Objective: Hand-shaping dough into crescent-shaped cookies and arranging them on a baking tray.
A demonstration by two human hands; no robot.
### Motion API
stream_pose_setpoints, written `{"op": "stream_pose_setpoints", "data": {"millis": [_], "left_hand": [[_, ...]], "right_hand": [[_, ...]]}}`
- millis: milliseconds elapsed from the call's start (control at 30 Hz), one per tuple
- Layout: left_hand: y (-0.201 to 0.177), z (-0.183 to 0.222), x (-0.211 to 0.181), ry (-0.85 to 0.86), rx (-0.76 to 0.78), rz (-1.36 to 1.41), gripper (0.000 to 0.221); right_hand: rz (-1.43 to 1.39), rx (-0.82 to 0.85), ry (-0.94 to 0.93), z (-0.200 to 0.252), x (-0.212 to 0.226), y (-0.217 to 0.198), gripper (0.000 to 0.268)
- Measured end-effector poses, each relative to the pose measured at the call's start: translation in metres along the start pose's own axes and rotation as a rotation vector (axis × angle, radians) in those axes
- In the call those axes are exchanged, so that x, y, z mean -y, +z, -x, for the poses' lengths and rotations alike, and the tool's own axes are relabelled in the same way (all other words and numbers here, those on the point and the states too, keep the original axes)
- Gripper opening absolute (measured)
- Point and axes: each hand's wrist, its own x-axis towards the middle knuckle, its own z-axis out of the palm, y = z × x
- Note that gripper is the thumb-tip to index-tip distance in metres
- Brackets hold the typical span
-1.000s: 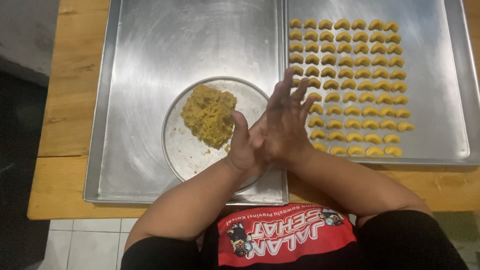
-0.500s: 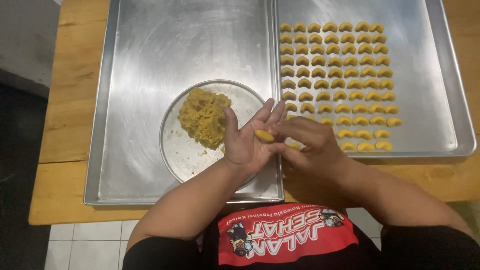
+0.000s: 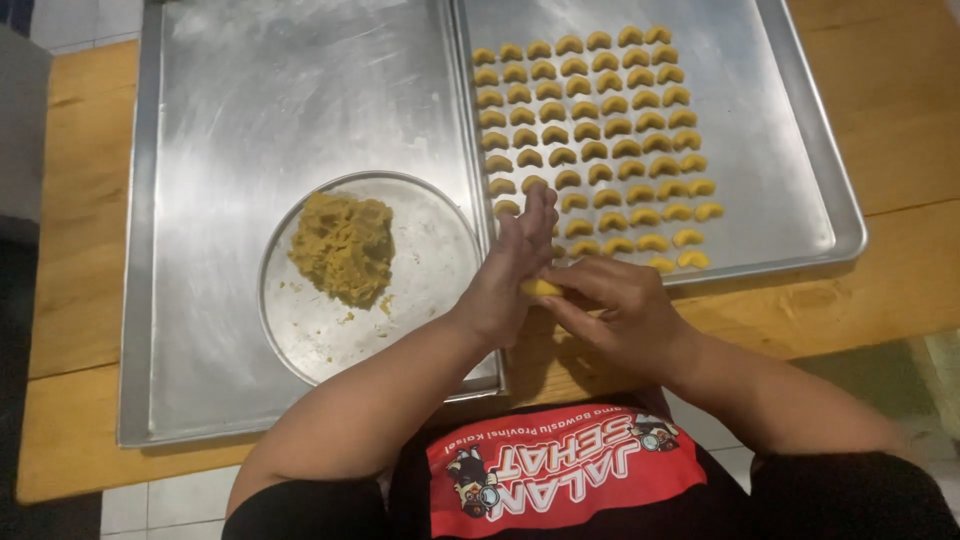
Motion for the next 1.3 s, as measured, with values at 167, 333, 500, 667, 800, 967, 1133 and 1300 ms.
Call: {"op": "stream_pose_setpoints", "data": {"millis": [167,333,500,667,800,967,1133,1300], "left_hand": [[0.031,-0.023,0.035,0.029,0.008,-0.037,0.08],[0.073,-0.037,0.042,0.017,-0.056,0.053,0.071],[0.084,-0.052,0.035,-0.122,-0.123,0.079,0.071],[0.073,-0.068,0.047,-0.202,-0.077,0.048,0.078],[0.081,-0.078,0.043,-0.301,-0.061,0.001,0.087],[0.089,-0.09,0.04,-0.315,-0.024,-0.019,0.091],[0.089,-0.095,0.038,-0.36,-0.008,-0.056,0.094],[0.085,-0.094,0.039,-0.358,-0.017,-0.046,0.09]], "right_hand": [[0.048,-0.151,0.036,0.015,-0.025,-0.018,0.02],[0.033,-0.232,0.089,0.028,-0.045,-0.04,0.014],[0.025,-0.21,0.26,0.035,-0.059,-0.087,0.017],[0.222,-0.215,0.439,0.051,-0.116,-0.135,0.019],[0.369,-0.11,0.56,0.048,-0.131,-0.151,0.018],[0.433,-0.01,0.677,0.034,-0.121,-0.153,0.017],[0.465,0.056,0.728,0.034,-0.127,-0.152,0.018],[0.505,0.149,0.722,0.034,-0.127,-0.156,0.032]]}}
